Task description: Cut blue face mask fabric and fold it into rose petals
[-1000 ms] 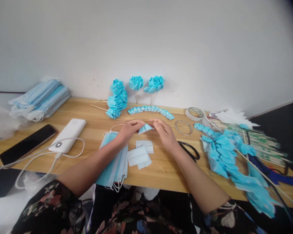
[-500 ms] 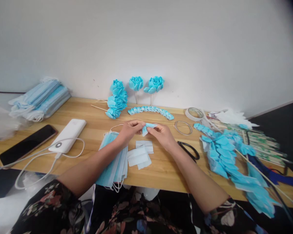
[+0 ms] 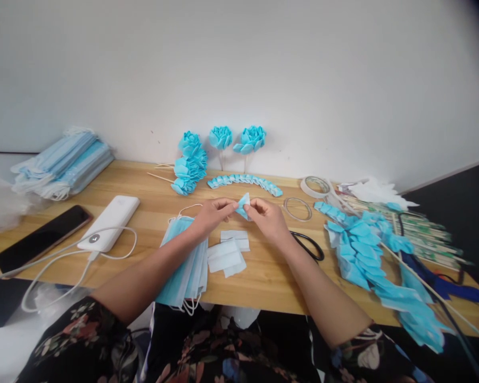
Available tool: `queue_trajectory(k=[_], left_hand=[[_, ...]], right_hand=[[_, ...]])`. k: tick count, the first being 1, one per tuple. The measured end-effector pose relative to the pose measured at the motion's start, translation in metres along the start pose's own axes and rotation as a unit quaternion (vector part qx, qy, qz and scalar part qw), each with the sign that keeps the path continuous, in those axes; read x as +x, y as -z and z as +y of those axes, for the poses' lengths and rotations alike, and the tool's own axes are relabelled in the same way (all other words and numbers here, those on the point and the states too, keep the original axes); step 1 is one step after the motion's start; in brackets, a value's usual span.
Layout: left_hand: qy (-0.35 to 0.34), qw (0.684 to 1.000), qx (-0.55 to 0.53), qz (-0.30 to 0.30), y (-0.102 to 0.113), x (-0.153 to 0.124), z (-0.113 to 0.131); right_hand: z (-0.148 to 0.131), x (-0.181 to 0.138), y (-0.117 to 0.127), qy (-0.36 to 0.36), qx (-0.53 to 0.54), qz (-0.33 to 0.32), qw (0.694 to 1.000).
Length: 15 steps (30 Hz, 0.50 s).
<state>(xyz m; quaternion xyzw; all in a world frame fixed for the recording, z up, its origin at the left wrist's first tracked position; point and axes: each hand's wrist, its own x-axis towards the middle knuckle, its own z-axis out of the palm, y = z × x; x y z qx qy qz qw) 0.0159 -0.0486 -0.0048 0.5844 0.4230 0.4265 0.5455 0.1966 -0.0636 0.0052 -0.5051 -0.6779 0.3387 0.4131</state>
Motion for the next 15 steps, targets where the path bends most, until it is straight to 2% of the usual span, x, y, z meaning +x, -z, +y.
queue_trajectory(k=[6,15], left_hand=[[-0.032,0.998,0.053,-0.003,0.001,0.0003,-0.0059],[0.021,1.0,0.007,0.006,0.0011,0.0024,-0.0058]], right_hand=[[0.0,-0.0013,-0.0023,0.006,-0.014,0.008,1.0],[-0.0005,0.0009,0.0032,0.027,0.045,0.012,0.999]])
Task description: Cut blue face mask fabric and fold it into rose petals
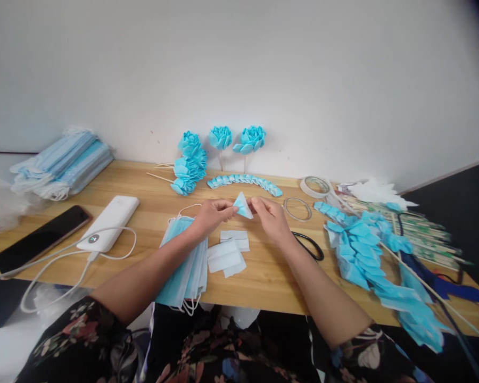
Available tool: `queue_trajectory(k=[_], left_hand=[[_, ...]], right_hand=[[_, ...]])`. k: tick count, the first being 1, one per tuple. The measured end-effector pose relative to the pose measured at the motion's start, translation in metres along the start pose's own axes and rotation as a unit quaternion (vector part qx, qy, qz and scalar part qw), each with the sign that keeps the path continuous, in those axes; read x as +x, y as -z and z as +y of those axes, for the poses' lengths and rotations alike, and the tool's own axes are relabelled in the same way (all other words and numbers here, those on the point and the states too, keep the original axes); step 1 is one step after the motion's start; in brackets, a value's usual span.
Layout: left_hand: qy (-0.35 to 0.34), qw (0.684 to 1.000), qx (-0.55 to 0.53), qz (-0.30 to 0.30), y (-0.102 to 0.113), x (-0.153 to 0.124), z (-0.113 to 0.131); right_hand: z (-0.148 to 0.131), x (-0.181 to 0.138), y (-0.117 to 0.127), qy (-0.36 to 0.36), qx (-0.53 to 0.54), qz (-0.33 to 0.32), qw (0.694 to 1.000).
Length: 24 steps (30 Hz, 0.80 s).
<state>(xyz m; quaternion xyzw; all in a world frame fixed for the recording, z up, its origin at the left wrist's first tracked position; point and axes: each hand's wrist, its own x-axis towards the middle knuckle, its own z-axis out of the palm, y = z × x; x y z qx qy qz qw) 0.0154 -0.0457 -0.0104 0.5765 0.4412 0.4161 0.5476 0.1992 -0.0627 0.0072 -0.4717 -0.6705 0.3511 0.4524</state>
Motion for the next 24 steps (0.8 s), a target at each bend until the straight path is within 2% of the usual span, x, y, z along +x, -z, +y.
queue_trajectory(k=[5,11,17,21,24], left_hand=[[-0.006,1.0,0.006,-0.005,-0.001,-0.001,0.0],[0.0,1.0,-0.01,-0.007,-0.002,-0.002,0.001],[0.002,0.999,-0.049,0.014,0.001,-0.002,0.004],[0.006,0.998,-0.06,0.023,0.0,-0.003,0.006],[0.004,0.998,-0.058,0.001,0.0,-0.003,0.007]], right_hand=[[0.001,0.0,-0.003,-0.028,0.017,-0.031,0.999],[0.008,0.0,-0.006,-0.036,-0.006,0.016,0.999],[0.008,0.003,0.0,-0.036,0.04,0.048,0.997],[0.008,0.003,-0.001,-0.043,0.05,0.05,0.997],[0.01,0.002,-0.003,-0.04,0.052,0.036,0.997]])
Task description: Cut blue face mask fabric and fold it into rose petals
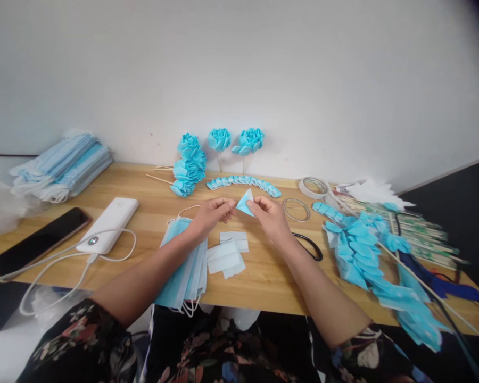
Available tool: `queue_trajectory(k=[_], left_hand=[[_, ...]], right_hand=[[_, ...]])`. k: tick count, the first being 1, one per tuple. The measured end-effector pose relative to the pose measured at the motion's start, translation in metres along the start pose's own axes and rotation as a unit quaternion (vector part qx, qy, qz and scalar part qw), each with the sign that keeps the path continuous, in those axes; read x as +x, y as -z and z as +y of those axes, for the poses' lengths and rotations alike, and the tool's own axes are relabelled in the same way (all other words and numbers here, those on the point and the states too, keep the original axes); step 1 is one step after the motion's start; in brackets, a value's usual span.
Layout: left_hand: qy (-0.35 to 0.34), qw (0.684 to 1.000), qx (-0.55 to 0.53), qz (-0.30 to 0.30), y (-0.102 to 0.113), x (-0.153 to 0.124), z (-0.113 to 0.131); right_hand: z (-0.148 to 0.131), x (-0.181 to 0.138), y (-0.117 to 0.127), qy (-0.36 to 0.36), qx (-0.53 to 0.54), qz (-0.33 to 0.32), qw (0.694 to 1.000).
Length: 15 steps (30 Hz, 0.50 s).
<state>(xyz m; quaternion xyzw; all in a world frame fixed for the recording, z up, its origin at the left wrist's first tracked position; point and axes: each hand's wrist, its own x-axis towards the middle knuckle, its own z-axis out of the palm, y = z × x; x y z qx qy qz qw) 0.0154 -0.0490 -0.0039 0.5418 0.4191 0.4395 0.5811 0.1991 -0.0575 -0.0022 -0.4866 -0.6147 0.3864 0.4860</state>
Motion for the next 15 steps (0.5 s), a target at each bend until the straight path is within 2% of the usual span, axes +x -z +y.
queue_trajectory(k=[3,15], left_hand=[[-0.001,1.0,-0.003,-0.019,-0.0004,0.0007,-0.0009],[-0.01,0.999,0.025,-0.023,-0.0006,0.0003,0.0004]], right_hand=[[0.0027,-0.0008,-0.0011,-0.004,0.0,-0.007,1.0],[0.0039,-0.0017,-0.0026,-0.005,0.002,-0.024,1.0]])
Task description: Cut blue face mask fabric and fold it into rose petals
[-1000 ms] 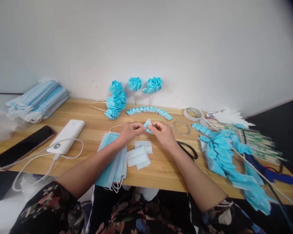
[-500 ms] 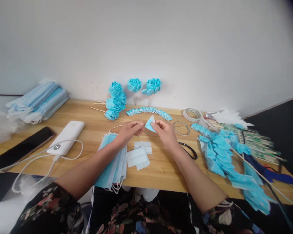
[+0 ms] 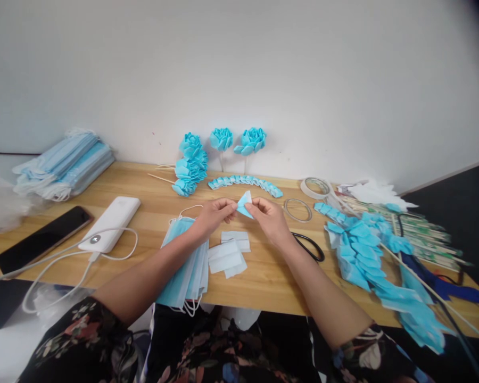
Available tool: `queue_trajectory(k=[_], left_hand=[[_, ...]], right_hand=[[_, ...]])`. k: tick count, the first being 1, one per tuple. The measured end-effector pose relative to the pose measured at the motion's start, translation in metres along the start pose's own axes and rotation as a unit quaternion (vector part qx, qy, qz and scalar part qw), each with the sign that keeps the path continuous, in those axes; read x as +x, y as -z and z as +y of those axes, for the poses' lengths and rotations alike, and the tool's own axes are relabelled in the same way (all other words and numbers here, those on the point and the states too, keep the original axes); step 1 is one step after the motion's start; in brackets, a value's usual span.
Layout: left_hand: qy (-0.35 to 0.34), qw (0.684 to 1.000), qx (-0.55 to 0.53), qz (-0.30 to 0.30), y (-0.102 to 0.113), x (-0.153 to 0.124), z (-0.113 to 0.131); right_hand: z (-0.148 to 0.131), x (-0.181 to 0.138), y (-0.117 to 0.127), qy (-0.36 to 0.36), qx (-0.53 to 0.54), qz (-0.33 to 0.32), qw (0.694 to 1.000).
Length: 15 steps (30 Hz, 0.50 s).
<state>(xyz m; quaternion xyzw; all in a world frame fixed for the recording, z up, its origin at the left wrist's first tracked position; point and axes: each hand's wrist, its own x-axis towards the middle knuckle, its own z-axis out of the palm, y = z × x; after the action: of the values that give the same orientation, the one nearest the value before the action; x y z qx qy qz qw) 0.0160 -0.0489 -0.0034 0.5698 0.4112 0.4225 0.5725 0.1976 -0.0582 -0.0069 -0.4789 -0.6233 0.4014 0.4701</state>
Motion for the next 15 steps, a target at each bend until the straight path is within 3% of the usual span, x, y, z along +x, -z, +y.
queue_trajectory(k=[15], left_hand=[[-0.003,1.0,0.001,0.015,-0.001,-0.0009,0.0001]], right_hand=[[0.0002,0.0001,-0.0006,0.004,-0.012,0.009,1.0]])
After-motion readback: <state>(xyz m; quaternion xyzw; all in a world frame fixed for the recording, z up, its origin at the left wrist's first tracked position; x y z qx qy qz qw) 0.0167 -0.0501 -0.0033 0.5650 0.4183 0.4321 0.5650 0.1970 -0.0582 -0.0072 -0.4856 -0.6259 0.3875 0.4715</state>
